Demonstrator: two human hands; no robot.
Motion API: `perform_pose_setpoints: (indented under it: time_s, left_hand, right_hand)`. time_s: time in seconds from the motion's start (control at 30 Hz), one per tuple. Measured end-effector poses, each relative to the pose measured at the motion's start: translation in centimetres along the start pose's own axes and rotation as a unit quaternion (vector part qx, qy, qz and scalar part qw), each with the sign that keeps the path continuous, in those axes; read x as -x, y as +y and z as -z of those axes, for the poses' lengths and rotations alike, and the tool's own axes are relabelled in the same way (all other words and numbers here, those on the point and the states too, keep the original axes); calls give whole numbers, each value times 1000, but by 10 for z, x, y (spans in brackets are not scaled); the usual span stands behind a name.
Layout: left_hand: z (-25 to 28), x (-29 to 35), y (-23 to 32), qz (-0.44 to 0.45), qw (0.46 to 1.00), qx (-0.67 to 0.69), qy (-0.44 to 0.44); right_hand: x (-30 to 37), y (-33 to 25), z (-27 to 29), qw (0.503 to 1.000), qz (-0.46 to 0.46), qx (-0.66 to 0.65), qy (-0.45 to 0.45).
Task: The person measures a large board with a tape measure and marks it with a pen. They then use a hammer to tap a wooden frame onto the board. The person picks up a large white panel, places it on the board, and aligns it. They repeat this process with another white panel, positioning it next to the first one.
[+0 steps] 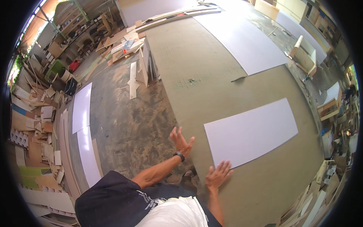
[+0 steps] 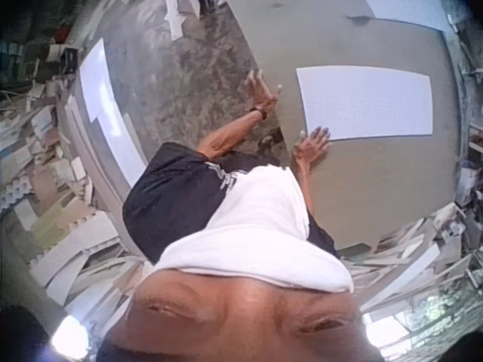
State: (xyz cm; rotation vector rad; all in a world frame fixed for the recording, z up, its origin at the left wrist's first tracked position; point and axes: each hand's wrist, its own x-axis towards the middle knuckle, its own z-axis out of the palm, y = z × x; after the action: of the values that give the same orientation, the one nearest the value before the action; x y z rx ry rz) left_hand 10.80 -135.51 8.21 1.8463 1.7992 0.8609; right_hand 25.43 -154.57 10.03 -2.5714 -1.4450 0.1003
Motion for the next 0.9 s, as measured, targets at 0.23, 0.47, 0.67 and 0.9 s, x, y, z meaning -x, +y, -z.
perform_pose_setpoints:
  time_s: [0.23, 0.47, 0.67, 0.9]
  left_hand:
    - [25, 85, -112, 290, 755, 479, -341]
    - [149, 51, -210, 217, 808, 487, -249]
    - [354, 34, -330, 269, 782, 534, -179]
    - [543, 116, -448, 304, 729, 606, 89]
  right_hand:
    - [92, -153, -18, 979, 173, -90, -57]
    - [139, -245, -16, 894, 292, -340, -7]
    - [190, -326, -36, 845, 301, -428, -109]
    - [193, -424, -67, 831, 238, -435, -253]
